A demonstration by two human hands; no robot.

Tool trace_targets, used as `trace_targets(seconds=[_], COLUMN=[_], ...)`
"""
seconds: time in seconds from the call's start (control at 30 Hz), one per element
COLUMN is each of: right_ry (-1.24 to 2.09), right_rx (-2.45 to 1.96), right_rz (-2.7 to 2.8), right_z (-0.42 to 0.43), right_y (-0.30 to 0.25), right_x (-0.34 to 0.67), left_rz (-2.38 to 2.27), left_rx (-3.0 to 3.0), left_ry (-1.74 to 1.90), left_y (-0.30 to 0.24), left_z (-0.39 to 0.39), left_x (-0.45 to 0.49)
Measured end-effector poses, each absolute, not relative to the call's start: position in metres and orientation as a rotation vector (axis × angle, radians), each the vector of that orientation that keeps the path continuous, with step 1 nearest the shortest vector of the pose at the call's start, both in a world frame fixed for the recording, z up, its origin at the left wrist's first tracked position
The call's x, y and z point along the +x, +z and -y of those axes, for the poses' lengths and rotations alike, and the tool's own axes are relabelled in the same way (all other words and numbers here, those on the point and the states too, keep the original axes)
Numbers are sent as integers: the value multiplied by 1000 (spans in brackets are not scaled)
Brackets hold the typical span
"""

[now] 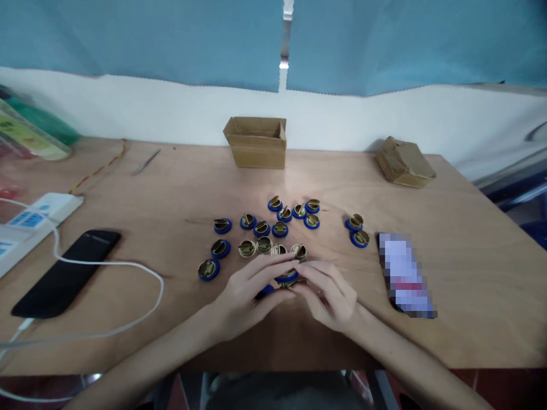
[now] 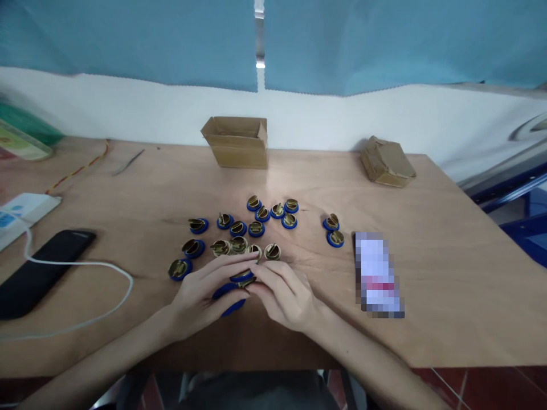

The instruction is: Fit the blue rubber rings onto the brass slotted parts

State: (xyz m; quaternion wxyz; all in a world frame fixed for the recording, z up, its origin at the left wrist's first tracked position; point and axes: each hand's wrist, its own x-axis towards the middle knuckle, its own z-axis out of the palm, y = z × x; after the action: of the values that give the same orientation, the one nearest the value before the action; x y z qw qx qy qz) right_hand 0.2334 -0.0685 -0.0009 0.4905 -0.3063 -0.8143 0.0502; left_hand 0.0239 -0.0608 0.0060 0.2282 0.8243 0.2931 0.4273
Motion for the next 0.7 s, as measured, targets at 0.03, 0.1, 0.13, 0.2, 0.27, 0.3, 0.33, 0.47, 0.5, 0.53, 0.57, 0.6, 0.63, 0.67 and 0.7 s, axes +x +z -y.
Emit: trace_targets(seconds=[0.03,0.1,0.13,0.2,0.27,0.3,0.33,0.47,0.5,0.53,0.57,0.6,0.63,0.67,0.7], right_ry=[101,78,75,76,65,52,39,14,17,18,18,17,17,19,20], right_rx=[-740,-743,-749,-762,-768,-766,-763,-765,-771,-775,-778,-781,-787,-794,-797], right_rz=[1955,1916,1900,1887,1885,1888,1893,1927,1931,1931,1929,1923,1920,1917,1915], right_z=[69,70,71,71,72,73,73,77,78,79,80,80,81,81,82], right_y=[-1,-2,-3,-2,0,0,1,2,2,2,2,2,2,3,3], right_x=[233,233,232,231,231,232,232,235,236,236,236,236,235,235,234], left_rz=[-795,-786,-792,-791,-768,-753,-738,-705,-700,-695,-691,-688,-686,-690,-703], left_rx=[2284,2297,2294,2289,2295,2303,2312,2313,2306,2300,2296,2294,2292,2289,2284], left_ry=[1183,1187,1183,1164,1136,1128,1125,1142,1147,1153,1165,1176,1187,1198,1208], left_y=[5,3,3,2,2,2,3,3,3,2,2,2,2,2,2], left_z=[61,62,62,62,62,62,62,63,63,64,64,64,64,65,65], left_x=[24,25,25,25,25,25,25,26,27,27,28,29,29,30,30])
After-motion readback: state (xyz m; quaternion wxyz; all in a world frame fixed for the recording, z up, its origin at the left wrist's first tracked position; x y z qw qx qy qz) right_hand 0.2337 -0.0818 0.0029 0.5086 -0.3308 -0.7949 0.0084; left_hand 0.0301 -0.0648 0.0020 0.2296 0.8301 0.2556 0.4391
